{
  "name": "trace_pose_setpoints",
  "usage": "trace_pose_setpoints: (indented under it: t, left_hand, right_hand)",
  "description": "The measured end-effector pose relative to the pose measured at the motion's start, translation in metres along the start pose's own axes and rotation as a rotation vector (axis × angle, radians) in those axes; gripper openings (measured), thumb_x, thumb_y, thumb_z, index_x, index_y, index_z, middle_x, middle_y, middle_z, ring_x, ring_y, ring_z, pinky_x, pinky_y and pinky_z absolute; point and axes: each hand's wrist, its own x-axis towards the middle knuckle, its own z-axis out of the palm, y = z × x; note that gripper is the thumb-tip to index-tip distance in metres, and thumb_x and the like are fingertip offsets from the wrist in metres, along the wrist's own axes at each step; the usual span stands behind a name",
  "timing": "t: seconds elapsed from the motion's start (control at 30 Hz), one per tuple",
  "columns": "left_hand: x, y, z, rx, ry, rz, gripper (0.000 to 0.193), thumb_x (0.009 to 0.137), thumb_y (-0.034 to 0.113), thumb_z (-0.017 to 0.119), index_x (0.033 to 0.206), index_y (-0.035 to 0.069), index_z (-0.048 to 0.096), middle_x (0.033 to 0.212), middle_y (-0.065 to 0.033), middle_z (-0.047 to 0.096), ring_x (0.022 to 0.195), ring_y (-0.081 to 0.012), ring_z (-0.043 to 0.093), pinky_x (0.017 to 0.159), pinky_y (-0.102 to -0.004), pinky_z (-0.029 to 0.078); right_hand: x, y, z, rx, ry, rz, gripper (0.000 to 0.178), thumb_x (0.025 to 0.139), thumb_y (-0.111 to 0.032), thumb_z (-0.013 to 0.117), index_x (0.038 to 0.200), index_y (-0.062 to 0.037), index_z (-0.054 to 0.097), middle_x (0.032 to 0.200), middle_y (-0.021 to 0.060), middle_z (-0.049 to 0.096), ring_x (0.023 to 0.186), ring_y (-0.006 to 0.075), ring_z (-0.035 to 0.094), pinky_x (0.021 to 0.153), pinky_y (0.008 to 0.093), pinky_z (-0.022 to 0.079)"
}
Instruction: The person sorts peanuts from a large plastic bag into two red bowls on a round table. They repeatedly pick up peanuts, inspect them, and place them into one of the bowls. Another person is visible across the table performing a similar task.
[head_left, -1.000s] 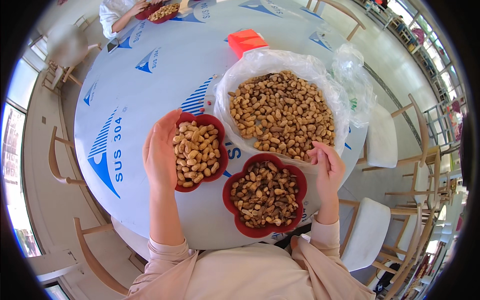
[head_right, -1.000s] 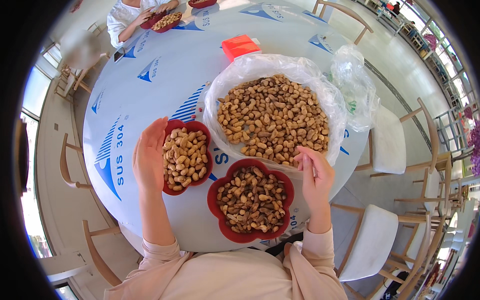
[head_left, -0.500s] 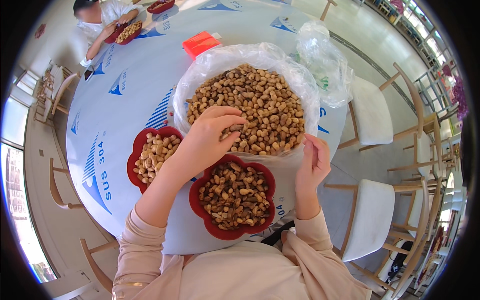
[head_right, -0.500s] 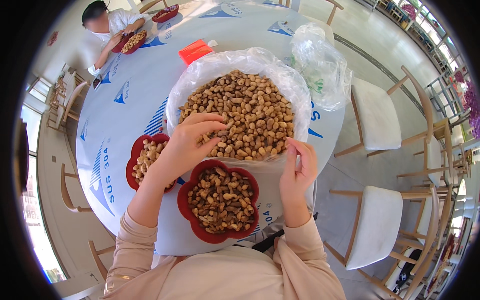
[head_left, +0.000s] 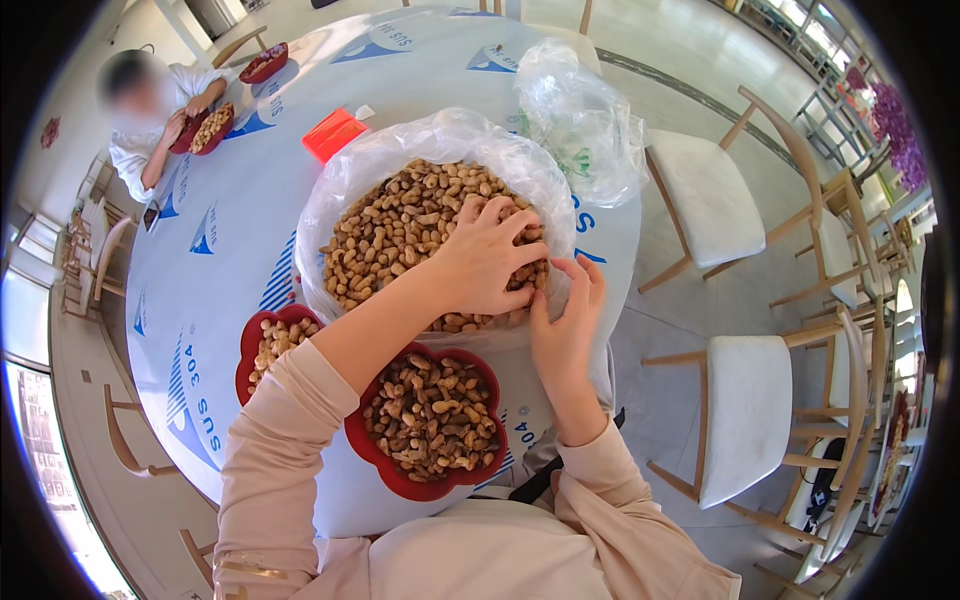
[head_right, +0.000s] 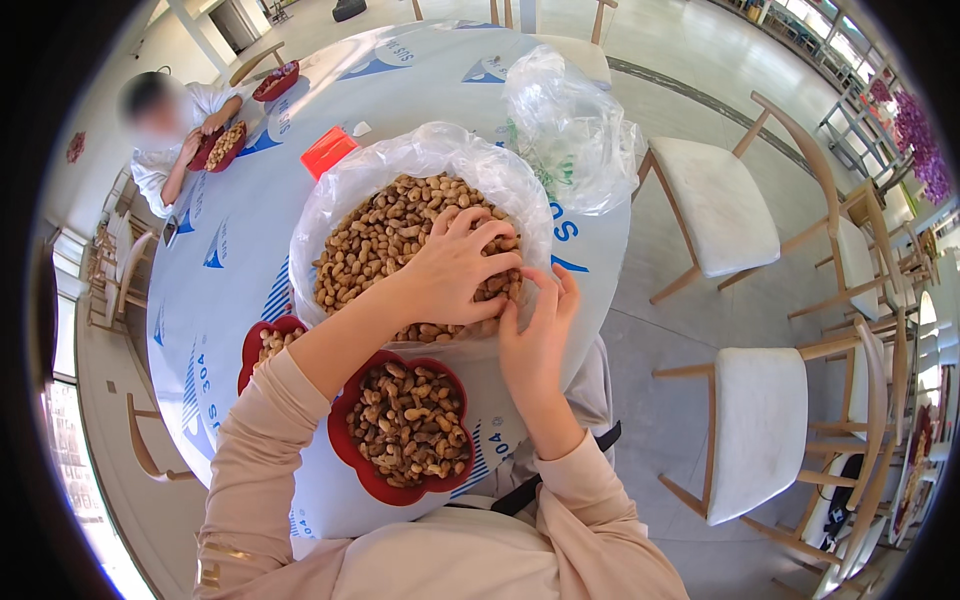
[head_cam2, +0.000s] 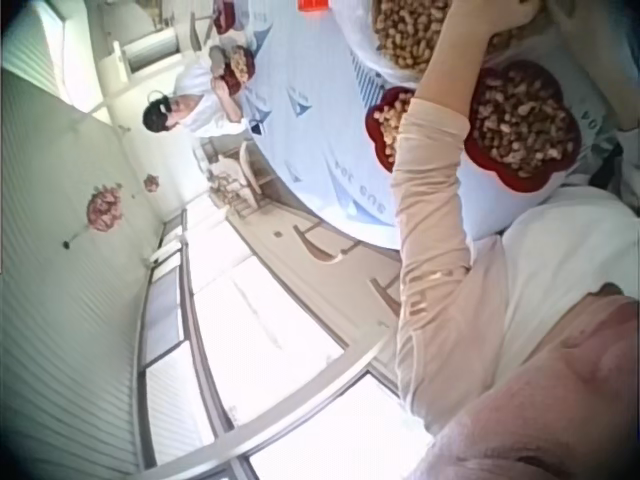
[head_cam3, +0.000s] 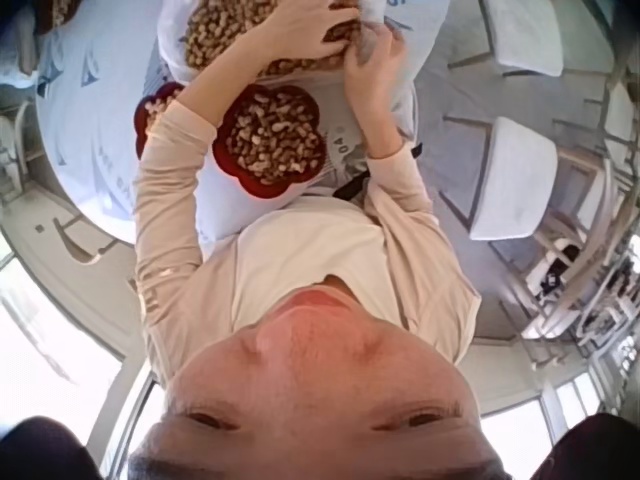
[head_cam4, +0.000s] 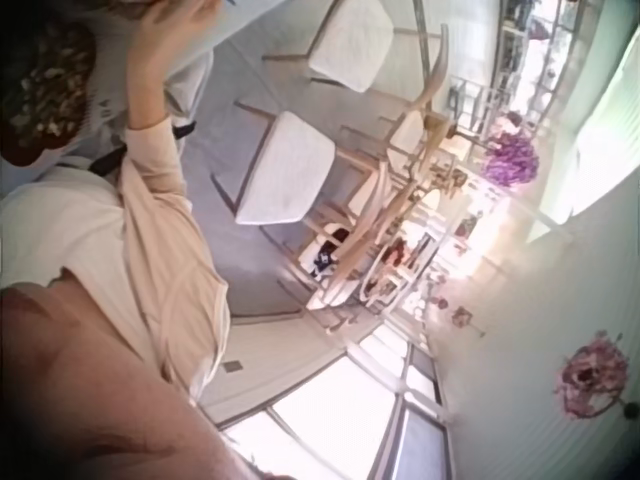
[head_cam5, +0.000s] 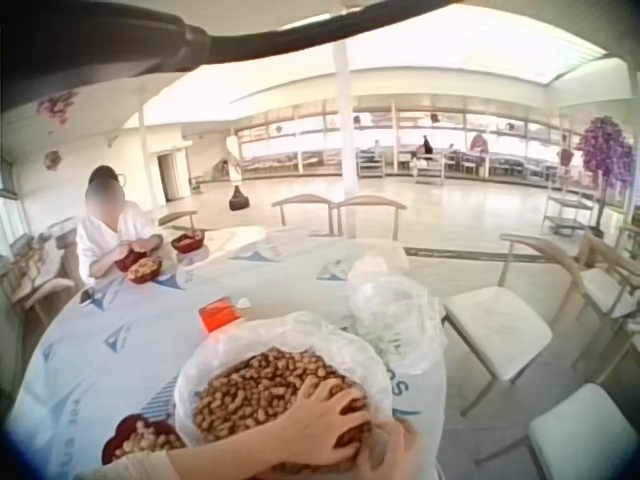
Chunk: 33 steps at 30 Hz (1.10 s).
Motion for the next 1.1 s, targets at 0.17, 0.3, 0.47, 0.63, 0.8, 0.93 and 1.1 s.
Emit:
trace_pose_setpoints:
  t: [0.17, 0.3, 0.47, 0.63, 0.8, 0.93, 1.1]
  left_hand:
    - [-0.002, -0.013, 0.002, 0.055, -0.029, -0.025, 0.040, 0.078, 0.041, 0.073, 0.109, 0.015, 0.070, 0.129, -0.0108, 0.055, 0.123, -0.0341, 0.049, 0.101, -0.0541, 0.037]
    - [-0.032, -0.041, -0.018, 0.029, -0.077, 0.009, 0.033, 0.085, 0.022, 0.075, 0.117, 0.015, 0.066, 0.133, -0.0108, 0.054, 0.125, -0.0310, 0.052, 0.107, -0.0469, 0.041]
    - [-0.068, -0.069, -0.048, -0.026, -0.116, -0.078, 0.032, 0.095, 0.019, 0.068, 0.127, 0.017, 0.064, 0.142, -0.0093, 0.056, 0.134, -0.0326, 0.050, 0.116, -0.0469, 0.039]
    - [-0.102, -0.091, -0.070, -0.084, -0.219, -0.214, 0.045, 0.097, 0.010, 0.064, 0.142, 0.016, 0.058, 0.156, -0.0081, 0.048, 0.146, -0.0318, 0.041, 0.119, -0.0461, 0.038]
    - [-0.126, -0.097, -0.086, -0.086, -0.179, -0.261, 0.036, 0.095, 0.005, 0.064, 0.131, 0.010, 0.068, 0.148, -0.0097, 0.057, 0.143, -0.0314, 0.047, 0.115, -0.0446, 0.042]
    - [-0.115, -0.088, -0.079, -0.132, 0.053, -0.283, 0.020, 0.090, 0.004, 0.071, 0.110, 0.005, 0.075, 0.129, -0.0083, 0.069, 0.127, -0.0290, 0.059, 0.106, -0.0411, 0.048]
    - [-0.057, -0.059, -0.047, -0.127, 0.128, -0.196, 0.015, 0.088, 0.008, 0.074, 0.103, 0.007, 0.076, 0.119, -0.0037, 0.072, 0.123, -0.0264, 0.060, 0.106, -0.0429, 0.046]
  right_hand:
    - [0.001, 0.003, -0.006, 0.006, -0.067, 0.016, 0.053, 0.081, 0.017, 0.054, 0.131, -0.0011, 0.060, 0.139, 0.0208, 0.045, 0.116, 0.0337, 0.057, 0.088, 0.0366, 0.053]
    - [-0.002, 0.002, -0.002, 0.069, -0.046, 0.016, 0.054, 0.079, 0.020, 0.051, 0.130, 0.0019, 0.062, 0.135, 0.0187, 0.048, 0.112, 0.0313, 0.060, 0.088, 0.0356, 0.053]
    - [0.000, 0.002, -0.002, 0.108, -0.036, 0.026, 0.054, 0.080, 0.020, 0.051, 0.130, 0.0030, 0.062, 0.134, 0.0180, 0.049, 0.113, 0.0295, 0.059, 0.088, 0.0342, 0.053]
    - [0.000, 0.003, -0.004, 0.093, -0.048, 0.037, 0.054, 0.081, 0.020, 0.052, 0.131, 0.0027, 0.061, 0.134, 0.0172, 0.049, 0.113, 0.0284, 0.058, 0.087, 0.0333, 0.053]
    - [0.000, -0.002, -0.004, 0.106, -0.032, 0.055, 0.050, 0.084, 0.015, 0.057, 0.130, -0.0008, 0.063, 0.133, 0.0174, 0.049, 0.116, 0.0297, 0.056, 0.089, 0.0345, 0.051]
    - [0.002, -0.006, -0.005, 0.047, 0.063, 0.041, 0.039, 0.086, 0.008, 0.063, 0.123, -0.0060, 0.066, 0.131, 0.0168, 0.050, 0.119, 0.0309, 0.053, 0.097, 0.0387, 0.046]
    - [0.000, -0.004, -0.009, 0.160, 0.138, 0.032, 0.025, 0.088, 0.005, 0.066, 0.110, -0.0076, 0.068, 0.127, 0.0147, 0.051, 0.117, 0.0289, 0.053, 0.103, 0.0399, 0.041]
